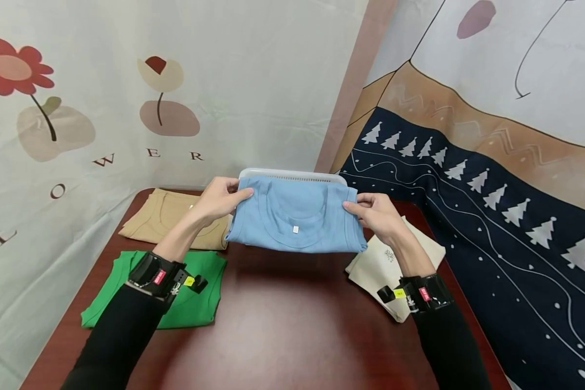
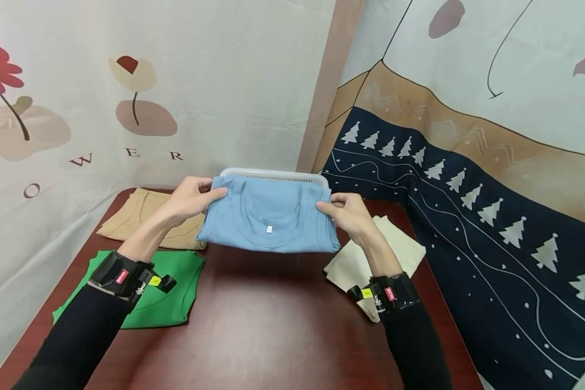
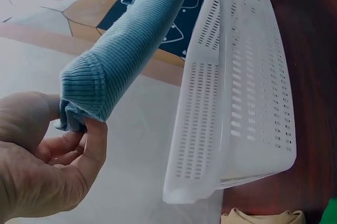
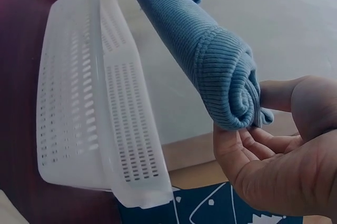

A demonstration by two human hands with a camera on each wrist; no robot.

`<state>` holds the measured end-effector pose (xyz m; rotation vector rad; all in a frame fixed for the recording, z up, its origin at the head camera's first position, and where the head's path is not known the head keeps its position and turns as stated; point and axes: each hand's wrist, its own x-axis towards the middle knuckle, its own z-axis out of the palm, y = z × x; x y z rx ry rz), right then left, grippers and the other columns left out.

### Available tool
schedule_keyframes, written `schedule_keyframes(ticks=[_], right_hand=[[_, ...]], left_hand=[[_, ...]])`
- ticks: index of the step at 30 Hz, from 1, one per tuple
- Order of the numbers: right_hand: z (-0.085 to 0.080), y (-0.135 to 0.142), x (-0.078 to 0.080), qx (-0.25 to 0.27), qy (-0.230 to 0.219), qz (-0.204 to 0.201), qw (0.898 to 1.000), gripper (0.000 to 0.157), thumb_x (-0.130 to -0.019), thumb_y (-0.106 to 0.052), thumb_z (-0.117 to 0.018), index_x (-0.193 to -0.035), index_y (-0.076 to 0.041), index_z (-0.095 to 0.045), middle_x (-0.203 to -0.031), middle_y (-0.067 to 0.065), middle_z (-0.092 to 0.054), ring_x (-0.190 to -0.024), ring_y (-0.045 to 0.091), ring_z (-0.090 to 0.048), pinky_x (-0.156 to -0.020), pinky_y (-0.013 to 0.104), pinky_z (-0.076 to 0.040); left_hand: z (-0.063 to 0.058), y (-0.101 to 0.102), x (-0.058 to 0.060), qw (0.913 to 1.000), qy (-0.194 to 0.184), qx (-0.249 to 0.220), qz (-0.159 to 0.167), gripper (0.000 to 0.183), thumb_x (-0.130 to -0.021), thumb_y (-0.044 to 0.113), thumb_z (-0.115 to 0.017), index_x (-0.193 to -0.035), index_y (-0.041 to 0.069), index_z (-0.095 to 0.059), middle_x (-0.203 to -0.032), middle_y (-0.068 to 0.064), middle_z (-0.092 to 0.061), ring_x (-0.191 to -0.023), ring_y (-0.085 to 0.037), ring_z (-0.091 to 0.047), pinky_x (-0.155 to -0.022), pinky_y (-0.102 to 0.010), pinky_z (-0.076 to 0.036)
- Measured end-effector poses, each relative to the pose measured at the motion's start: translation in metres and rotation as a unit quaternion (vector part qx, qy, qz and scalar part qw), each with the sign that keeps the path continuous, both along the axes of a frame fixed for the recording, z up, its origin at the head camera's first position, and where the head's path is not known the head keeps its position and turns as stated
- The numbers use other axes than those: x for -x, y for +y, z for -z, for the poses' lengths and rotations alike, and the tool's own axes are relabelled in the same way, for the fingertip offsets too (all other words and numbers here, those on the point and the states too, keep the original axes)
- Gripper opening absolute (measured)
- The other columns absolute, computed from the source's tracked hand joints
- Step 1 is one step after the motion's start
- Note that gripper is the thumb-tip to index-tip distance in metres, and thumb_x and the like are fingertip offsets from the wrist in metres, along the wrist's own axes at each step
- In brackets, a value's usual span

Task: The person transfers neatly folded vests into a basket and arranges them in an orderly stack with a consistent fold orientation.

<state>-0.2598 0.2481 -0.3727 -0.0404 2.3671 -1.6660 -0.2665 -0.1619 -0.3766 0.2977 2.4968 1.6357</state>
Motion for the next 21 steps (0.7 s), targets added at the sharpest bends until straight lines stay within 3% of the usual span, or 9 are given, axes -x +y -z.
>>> schedule_keyframes(ticks=[4, 10, 17, 21], right_hand=[[0.0, 0.0, 0.011, -0.008, 0.002, 0.003, 1.0, 0.04, -0.109, -0.03, -0.077, -0.126, 0.005, -0.068, -0.095, -0.006, -0.071, -0.084, 0.008, -0.065, -0.078, 0.021, -0.058], [0.002, -0.005, 0.026, -0.022, -0.003, 0.003, 1.0, 0.042, -0.11, -0.028, -0.076, -0.133, 0.005, -0.067, -0.112, 0.004, -0.061, -0.093, 0.014, -0.062, -0.082, 0.024, -0.06], [0.003, -0.011, 0.041, -0.043, 0.001, 0.005, 0.999, 0.04, -0.111, -0.028, -0.074, -0.13, 0.006, -0.066, -0.096, 0.0, -0.051, -0.084, 0.015, -0.051, -0.08, 0.028, -0.054], [0.004, -0.013, 0.05, -0.054, -0.003, 0.009, 0.999, 0.041, -0.112, -0.028, -0.073, -0.132, 0.007, -0.065, -0.097, 0.002, -0.052, -0.084, 0.016, -0.053, -0.079, 0.027, -0.056]], left_hand=[[0.0, 0.002, 0.009, 0.9999, -0.015, -0.007, 0.001, 0.038, -0.115, 0.024, -0.065, -0.139, -0.005, -0.073, -0.105, -0.009, -0.078, -0.079, -0.008, -0.073, -0.071, -0.025, -0.064], [-0.001, 0.003, 0.022, 0.9993, -0.035, 0.007, -0.009, 0.038, -0.116, 0.027, -0.065, -0.133, -0.006, -0.074, -0.096, -0.001, -0.072, -0.075, -0.008, -0.069, -0.07, -0.024, -0.063], [-0.001, 0.004, 0.038, 0.9983, -0.054, 0.013, -0.018, 0.042, -0.116, 0.025, -0.064, -0.143, -0.007, -0.071, -0.103, -0.006, -0.07, -0.079, -0.008, -0.07, -0.072, -0.026, -0.066], [0.0, 0.005, 0.046, 0.9977, -0.06, 0.021, -0.022, 0.043, -0.116, 0.025, -0.064, -0.143, -0.008, -0.07, -0.107, -0.009, -0.07, -0.081, -0.008, -0.07, -0.073, -0.025, -0.066]])
